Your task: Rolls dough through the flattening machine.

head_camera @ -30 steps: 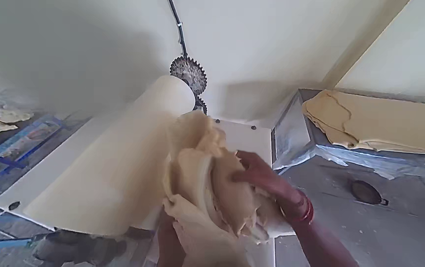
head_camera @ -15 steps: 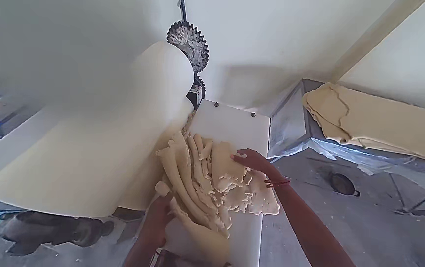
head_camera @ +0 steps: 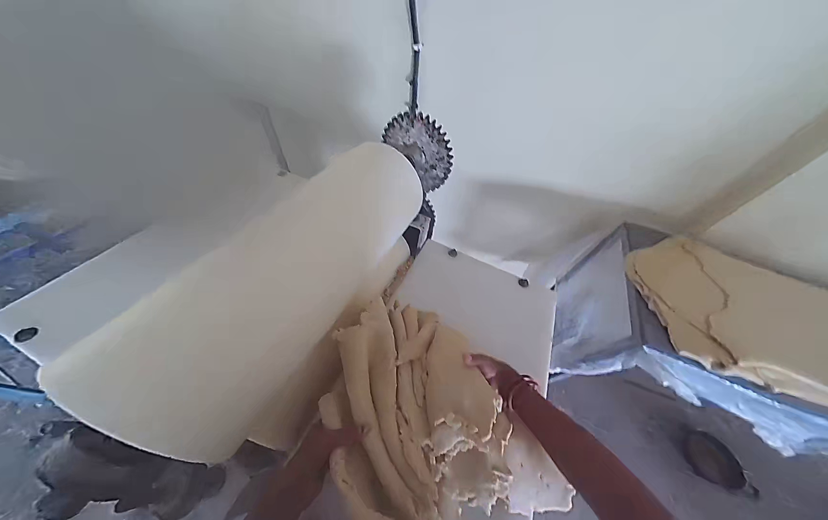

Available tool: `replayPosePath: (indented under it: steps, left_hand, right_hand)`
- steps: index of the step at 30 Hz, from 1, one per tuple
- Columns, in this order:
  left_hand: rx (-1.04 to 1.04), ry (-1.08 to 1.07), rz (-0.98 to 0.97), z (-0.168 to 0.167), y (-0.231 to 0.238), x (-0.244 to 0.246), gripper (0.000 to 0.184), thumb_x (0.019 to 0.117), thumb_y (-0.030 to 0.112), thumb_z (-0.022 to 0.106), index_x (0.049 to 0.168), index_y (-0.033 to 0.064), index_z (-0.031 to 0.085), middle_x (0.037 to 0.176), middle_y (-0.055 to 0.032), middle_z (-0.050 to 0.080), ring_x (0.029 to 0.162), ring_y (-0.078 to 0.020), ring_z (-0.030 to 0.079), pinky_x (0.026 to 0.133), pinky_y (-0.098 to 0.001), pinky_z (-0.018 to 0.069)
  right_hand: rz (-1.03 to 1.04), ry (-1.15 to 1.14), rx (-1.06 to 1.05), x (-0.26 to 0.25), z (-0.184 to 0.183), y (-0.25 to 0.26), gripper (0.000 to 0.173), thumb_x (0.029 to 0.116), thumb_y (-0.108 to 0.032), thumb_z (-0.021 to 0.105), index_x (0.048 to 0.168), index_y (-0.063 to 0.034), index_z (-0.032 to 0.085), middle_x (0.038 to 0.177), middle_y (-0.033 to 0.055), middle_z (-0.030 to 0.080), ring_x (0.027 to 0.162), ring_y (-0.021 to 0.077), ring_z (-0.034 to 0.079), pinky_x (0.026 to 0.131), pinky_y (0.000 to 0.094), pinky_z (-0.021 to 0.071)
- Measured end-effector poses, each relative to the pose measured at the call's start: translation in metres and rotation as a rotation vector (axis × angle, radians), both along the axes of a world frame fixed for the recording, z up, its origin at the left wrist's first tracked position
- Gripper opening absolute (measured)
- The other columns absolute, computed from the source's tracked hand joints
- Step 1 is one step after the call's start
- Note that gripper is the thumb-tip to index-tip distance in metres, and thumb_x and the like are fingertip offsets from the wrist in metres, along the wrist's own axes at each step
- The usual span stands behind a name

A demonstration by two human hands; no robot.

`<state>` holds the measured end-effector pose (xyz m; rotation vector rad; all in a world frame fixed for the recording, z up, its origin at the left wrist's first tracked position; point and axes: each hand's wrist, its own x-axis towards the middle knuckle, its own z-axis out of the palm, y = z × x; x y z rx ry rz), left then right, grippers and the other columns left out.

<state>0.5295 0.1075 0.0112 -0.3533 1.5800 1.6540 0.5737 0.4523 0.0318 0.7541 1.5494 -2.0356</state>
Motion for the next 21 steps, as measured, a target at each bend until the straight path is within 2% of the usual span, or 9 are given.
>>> replayPosePath:
  steps: [3, 5, 7, 10, 13, 15, 17, 20, 21]
  left_hand:
    - [0.029, 0.080, 0.064, 0.009, 0.003, 0.010, 0.044, 0.0817, 0.007, 0.076, 0.121, -0.0045, 0.058, 0.099, -0.0133, 0.072, 0.089, -0.0204, 0.071, 0.081, -0.0403, 0.0605]
    - [0.046, 0.187, 0.106, 0.028, 0.001, 0.022, 0.047, 0.0749, 0.006, 0.078, 0.117, -0.0039, 0.059, 0.095, -0.0107, 0.073, 0.085, -0.0183, 0.073, 0.078, -0.0383, 0.0621]
    - [0.070, 0.338, 0.127, 0.052, 0.001, 0.034, 0.051, 0.0673, 0.007, 0.080, 0.114, -0.0018, 0.061, 0.091, -0.0060, 0.074, 0.082, -0.0148, 0.073, 0.076, -0.0356, 0.0635]
    - [0.099, 0.593, 0.141, 0.089, -0.007, 0.048, 0.051, 0.0636, 0.013, 0.085, 0.108, 0.0006, 0.065, 0.089, -0.0001, 0.074, 0.082, -0.0084, 0.073, 0.076, -0.0309, 0.0633]
    - [0.175, 0.893, 0.201, 0.130, -0.022, 0.051, 0.039, 0.0663, 0.020, 0.084, 0.100, 0.0066, 0.070, 0.084, 0.0063, 0.075, 0.078, -0.0025, 0.073, 0.072, -0.0254, 0.0632]
    - [0.266, 1.093, 0.267, 0.168, -0.039, 0.047, 0.029, 0.0702, 0.018, 0.083, 0.096, 0.0149, 0.071, 0.083, 0.0139, 0.074, 0.078, 0.0033, 0.071, 0.070, -0.0200, 0.0621]
    - [0.351, 1.264, 0.326, 0.206, -0.061, 0.036, 0.025, 0.0745, 0.018, 0.083, 0.095, 0.0250, 0.072, 0.087, 0.0197, 0.074, 0.081, 0.0066, 0.070, 0.073, -0.0168, 0.0611]
    - [0.395, 1.401, 0.429, 0.264, -0.093, 0.006, 0.023, 0.0792, 0.010, 0.077, 0.093, 0.0276, 0.072, 0.083, 0.0178, 0.074, 0.074, 0.0046, 0.069, 0.066, -0.0170, 0.0607]
    - [0.392, 1.442, 0.455, 0.279, -0.104, -0.007, 0.023, 0.0830, 0.006, 0.074, 0.094, 0.0262, 0.071, 0.082, 0.0161, 0.074, 0.071, 0.0036, 0.069, 0.063, -0.0173, 0.0606]
  right_hand:
    - [-0.019, 0.101, -0.013, 0.010, 0.011, -0.007, 0.008, 0.0875, -0.016, 0.056, 0.093, -0.0183, 0.061, 0.077, -0.0063, 0.071, 0.071, 0.0041, 0.069, 0.065, 0.0251, 0.0591]
    - [-0.067, 0.233, -0.002, 0.028, 0.020, -0.013, 0.029, 0.0724, -0.017, 0.071, 0.100, -0.0171, 0.063, 0.081, -0.0056, 0.073, 0.073, 0.0044, 0.070, 0.067, 0.0254, 0.0607]
    - [-0.073, 0.455, 0.024, 0.053, 0.037, -0.013, 0.048, 0.0656, -0.027, 0.089, 0.107, -0.0169, 0.068, 0.088, -0.0054, 0.076, 0.079, 0.0051, 0.072, 0.074, 0.0268, 0.0621]
    - [-0.171, 0.695, 0.149, 0.085, 0.086, -0.035, 0.052, 0.0580, -0.023, 0.092, 0.105, -0.0207, 0.069, 0.087, -0.0086, 0.076, 0.078, 0.0033, 0.072, 0.071, 0.0251, 0.0627]
    - [-0.101, 0.969, 0.218, 0.092, 0.149, -0.055, 0.048, 0.0647, -0.023, 0.091, 0.108, -0.0295, 0.073, 0.094, -0.0138, 0.078, 0.084, -0.0020, 0.072, 0.077, 0.0198, 0.0620]
    - [-0.075, 1.123, 0.276, 0.081, 0.193, -0.071, 0.044, 0.0681, -0.021, 0.087, 0.108, -0.0326, 0.074, 0.095, -0.0159, 0.077, 0.086, -0.0047, 0.071, 0.077, 0.0174, 0.0608]
    - [-0.030, 1.300, 0.373, 0.056, 0.235, -0.081, 0.040, 0.0750, -0.028, 0.085, 0.112, -0.0360, 0.071, 0.099, -0.0196, 0.076, 0.090, -0.0077, 0.069, 0.081, 0.0148, 0.0589]
    - [-0.004, 1.553, 0.604, -0.005, 0.297, -0.097, 0.013, 0.0964, -0.046, 0.065, 0.108, -0.0403, 0.066, 0.096, -0.0269, 0.070, 0.089, -0.0158, 0.063, 0.080, 0.0081, 0.0529]
    - [-0.071, 1.670, 0.669, -0.032, 0.326, -0.117, 0.013, 0.1027, -0.035, 0.057, 0.096, -0.0345, 0.069, 0.087, -0.0255, 0.070, 0.082, -0.0168, 0.062, 0.075, 0.0055, 0.0511]
